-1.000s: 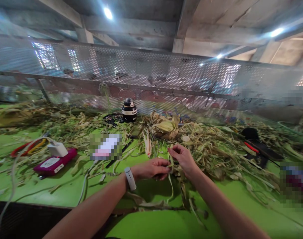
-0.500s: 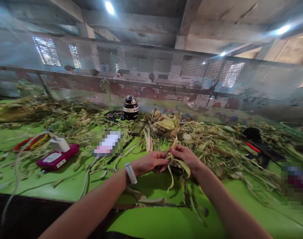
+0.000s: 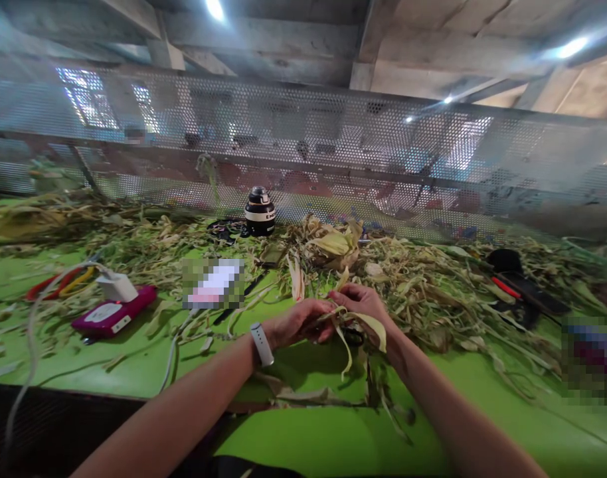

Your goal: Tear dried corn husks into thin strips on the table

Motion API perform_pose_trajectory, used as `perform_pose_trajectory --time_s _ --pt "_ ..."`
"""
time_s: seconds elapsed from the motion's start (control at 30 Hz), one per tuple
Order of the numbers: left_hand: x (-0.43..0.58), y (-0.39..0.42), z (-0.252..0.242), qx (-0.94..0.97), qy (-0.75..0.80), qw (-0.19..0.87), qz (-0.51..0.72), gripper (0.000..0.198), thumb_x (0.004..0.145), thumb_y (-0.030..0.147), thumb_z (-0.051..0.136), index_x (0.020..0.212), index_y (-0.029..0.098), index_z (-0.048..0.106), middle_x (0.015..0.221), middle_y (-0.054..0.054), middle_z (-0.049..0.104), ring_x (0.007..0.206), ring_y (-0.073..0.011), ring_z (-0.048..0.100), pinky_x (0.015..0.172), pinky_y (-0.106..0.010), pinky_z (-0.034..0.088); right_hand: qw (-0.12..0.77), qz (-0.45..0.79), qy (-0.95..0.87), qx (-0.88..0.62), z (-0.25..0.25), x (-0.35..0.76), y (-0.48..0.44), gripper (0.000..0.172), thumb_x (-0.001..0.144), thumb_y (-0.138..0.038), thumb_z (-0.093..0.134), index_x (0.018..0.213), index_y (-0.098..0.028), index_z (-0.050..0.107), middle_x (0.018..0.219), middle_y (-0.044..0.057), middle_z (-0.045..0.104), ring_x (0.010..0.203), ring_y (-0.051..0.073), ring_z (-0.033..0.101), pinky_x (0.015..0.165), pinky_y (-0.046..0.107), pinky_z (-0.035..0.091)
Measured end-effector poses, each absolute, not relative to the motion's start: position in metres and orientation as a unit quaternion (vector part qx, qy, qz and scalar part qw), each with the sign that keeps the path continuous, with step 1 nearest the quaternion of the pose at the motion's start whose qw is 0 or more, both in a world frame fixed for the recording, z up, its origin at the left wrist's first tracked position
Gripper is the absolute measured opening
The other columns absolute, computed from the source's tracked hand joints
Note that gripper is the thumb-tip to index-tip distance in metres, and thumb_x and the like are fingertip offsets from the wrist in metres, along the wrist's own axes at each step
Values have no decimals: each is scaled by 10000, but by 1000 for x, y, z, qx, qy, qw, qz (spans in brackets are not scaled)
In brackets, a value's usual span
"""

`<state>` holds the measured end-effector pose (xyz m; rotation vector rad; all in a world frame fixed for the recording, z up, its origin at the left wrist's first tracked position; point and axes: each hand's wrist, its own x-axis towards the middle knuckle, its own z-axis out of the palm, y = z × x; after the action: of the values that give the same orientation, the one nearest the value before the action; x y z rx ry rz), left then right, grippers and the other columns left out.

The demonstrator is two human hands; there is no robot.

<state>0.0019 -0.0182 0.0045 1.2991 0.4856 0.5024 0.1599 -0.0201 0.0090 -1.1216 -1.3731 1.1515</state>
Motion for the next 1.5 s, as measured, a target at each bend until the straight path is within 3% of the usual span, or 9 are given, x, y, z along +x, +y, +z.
perform_pose_trajectory --time_s 0.23,0.33,0.43,0.67,0.8,0.93,1.0,1.2,1.5 --pt "8 -19 2 610 281 683 287 368 755 515 552 771 148 554 452 55 495 382 -49 396 408 -196 242 479 493 -537 -488 19 163 -25 426 625 -593 622 603 -171 568 462 -62 471 406 66 369 405 200 276" --pt "11 -17 2 598 297 660 344 404 707 557 577 724 156 526 457 67 471 394 -49 398 413 -192 258 420 501 -559 -510 27 172 -29 514 728 -634 488 527 -163 526 409 -49 439 377 69 355 386 206 253" --pt "12 -15 3 597 298 646 370 421 675 574 593 687 165 493 453 83 426 391 -45 358 404 -193 249 366 502 -611 -491 31 175 -31 455 715 -574 562 520 -170 487 417 -57 434 388 69 362 397 205 264" --pt "8 -19 13 644 295 596 378 382 758 516 538 624 173 436 450 88 374 401 -39 279 406 -199 203 482 452 -577 -479 27 169 -35 385 686 -465 617 496 -182 438 423 -77 363 393 57 286 397 210 216" --pt "6 -20 14 655 277 607 354 376 765 509 538 630 171 443 458 76 412 400 -40 315 406 -202 214 486 438 -573 -495 21 171 -31 367 707 -463 593 517 -187 442 437 -70 376 399 69 299 406 216 244" --pt "6 -16 9 597 298 643 376 363 748 513 554 673 176 445 518 56 498 423 -49 410 415 -194 260 547 202 -625 -519 22 178 -28 247 722 -419 609 735 -179 548 695 11 552 636 145 497 583 256 399" --pt "7 -13 6 567 306 657 392 372 729 519 572 678 180 430 538 61 501 433 -48 423 426 -189 281 563 52 -645 -514 25 181 -31 190 775 -372 572 778 -183 554 783 33 559 741 163 509 680 272 404" --pt "6 -12 5 562 311 640 421 378 699 488 627 701 186 400 535 86 476 431 -34 374 432 -184 262 363 12 -794 -487 19 173 -41 276 877 -330 440 658 -188 531 620 1 523 589 127 476 587 231 348" --pt "4 -6 5 507 336 671 424 365 640 433 701 680 158 464 589 33 581 456 -41 470 459 -170 340 323 73 -806 -491 18 170 -38 296 880 -319 402 634 -185 499 595 -3 514 558 117 469 551 211 331"
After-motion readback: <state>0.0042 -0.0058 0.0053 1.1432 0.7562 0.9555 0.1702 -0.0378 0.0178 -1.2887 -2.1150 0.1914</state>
